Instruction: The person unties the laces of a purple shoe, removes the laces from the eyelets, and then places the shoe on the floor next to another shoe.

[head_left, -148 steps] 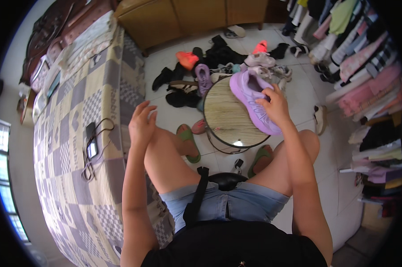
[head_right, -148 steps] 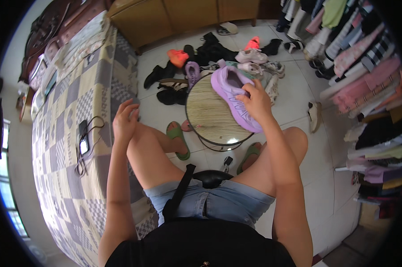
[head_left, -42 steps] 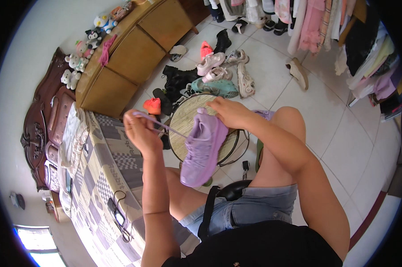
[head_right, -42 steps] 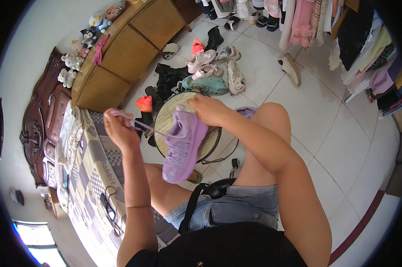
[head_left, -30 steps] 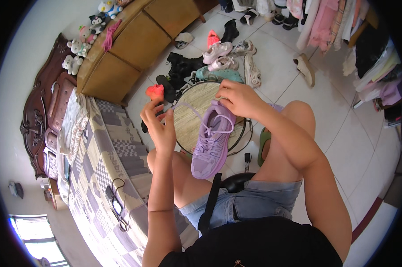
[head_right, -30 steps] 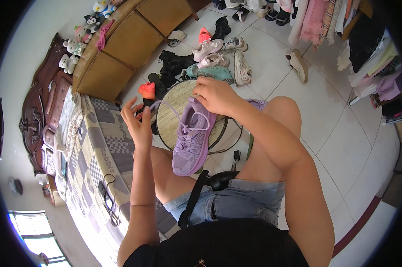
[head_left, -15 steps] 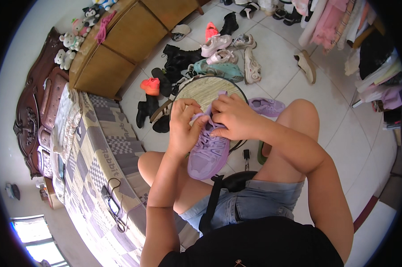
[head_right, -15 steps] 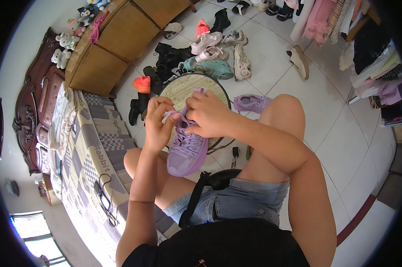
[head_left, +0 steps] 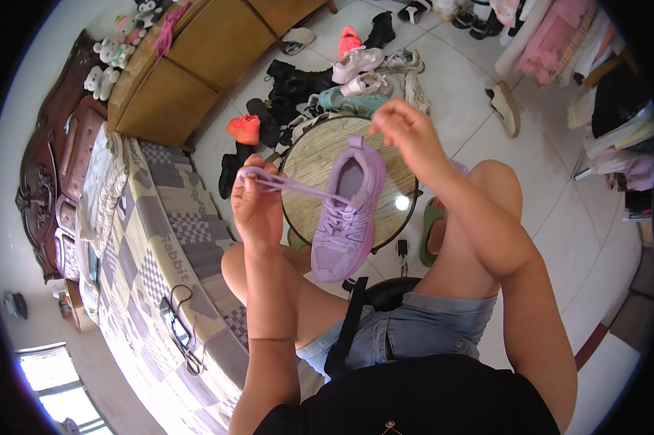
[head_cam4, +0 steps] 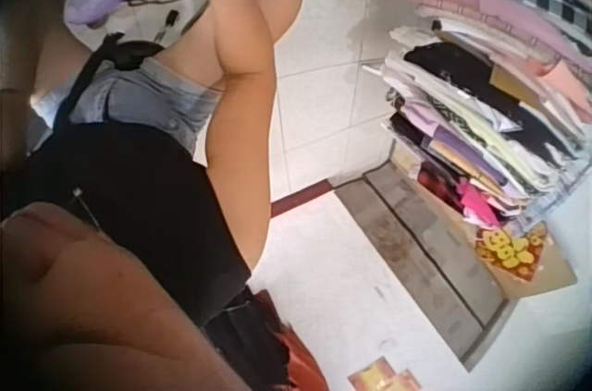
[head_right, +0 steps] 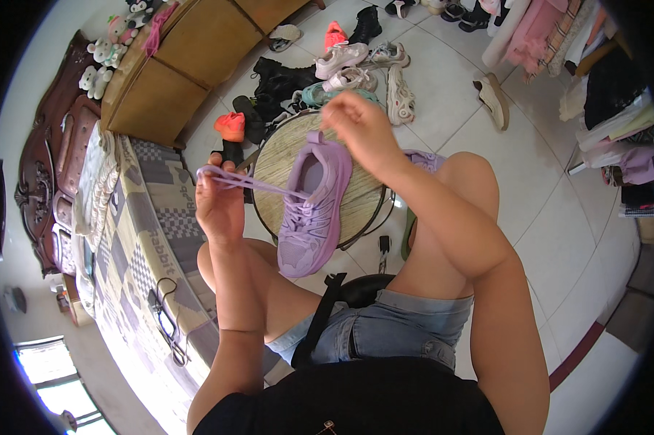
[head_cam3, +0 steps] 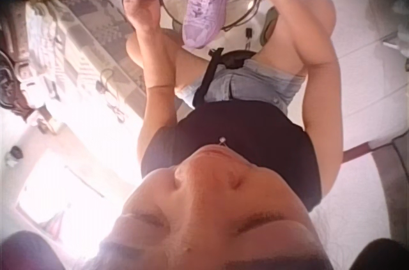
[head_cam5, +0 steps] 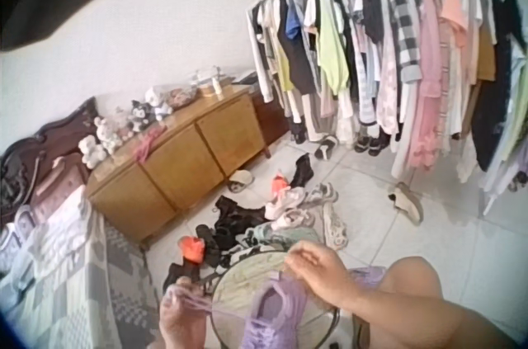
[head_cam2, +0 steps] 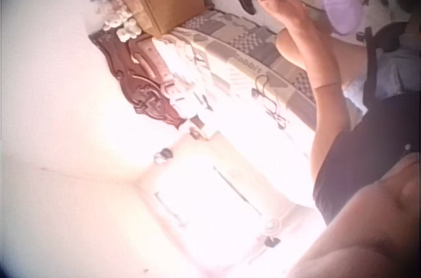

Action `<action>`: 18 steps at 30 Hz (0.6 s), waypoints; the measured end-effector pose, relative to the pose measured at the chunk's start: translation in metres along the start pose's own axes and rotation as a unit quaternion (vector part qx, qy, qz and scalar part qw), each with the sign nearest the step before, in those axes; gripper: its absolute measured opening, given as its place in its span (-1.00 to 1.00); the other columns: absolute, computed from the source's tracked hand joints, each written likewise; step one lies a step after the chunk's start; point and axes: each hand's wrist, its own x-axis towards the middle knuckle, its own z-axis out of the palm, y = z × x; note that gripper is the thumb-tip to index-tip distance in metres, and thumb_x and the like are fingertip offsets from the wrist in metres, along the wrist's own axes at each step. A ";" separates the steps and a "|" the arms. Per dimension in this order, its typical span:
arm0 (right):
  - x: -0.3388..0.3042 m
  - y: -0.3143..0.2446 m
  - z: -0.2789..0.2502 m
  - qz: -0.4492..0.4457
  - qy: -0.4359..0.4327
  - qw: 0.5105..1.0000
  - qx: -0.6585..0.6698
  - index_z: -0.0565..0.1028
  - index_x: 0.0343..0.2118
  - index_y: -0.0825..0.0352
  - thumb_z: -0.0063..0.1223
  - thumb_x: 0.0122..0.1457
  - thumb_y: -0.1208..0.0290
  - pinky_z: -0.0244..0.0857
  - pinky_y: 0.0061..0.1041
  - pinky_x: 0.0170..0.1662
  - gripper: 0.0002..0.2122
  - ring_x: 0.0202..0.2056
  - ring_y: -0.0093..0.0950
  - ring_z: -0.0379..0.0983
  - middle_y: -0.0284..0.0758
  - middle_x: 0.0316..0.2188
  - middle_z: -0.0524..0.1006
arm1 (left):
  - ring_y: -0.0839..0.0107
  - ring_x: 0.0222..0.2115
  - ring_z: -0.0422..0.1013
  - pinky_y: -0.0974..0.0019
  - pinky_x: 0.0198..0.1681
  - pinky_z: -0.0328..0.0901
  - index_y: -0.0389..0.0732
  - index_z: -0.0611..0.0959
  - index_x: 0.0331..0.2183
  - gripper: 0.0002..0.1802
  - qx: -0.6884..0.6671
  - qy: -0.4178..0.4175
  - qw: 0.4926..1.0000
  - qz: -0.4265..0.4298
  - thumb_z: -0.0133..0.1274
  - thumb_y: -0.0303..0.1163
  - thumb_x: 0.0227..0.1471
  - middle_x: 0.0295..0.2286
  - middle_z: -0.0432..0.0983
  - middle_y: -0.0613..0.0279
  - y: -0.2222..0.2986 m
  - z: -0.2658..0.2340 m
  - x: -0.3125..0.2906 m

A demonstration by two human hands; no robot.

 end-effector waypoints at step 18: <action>-0.041 0.012 0.050 -0.221 -0.186 0.889 -0.356 0.45 -0.29 0.25 0.20 -0.02 0.46 0.37 -0.31 -0.39 -0.78 -0.38 -0.27 0.52 -0.33 -0.37 0.51 | 0.16 -0.26 0.42 0.26 -0.28 0.35 -0.21 0.63 -0.30 -0.74 0.626 -0.114 0.732 0.242 0.18 -0.60 -0.15 -0.33 0.55 0.13 0.002 0.035 0.000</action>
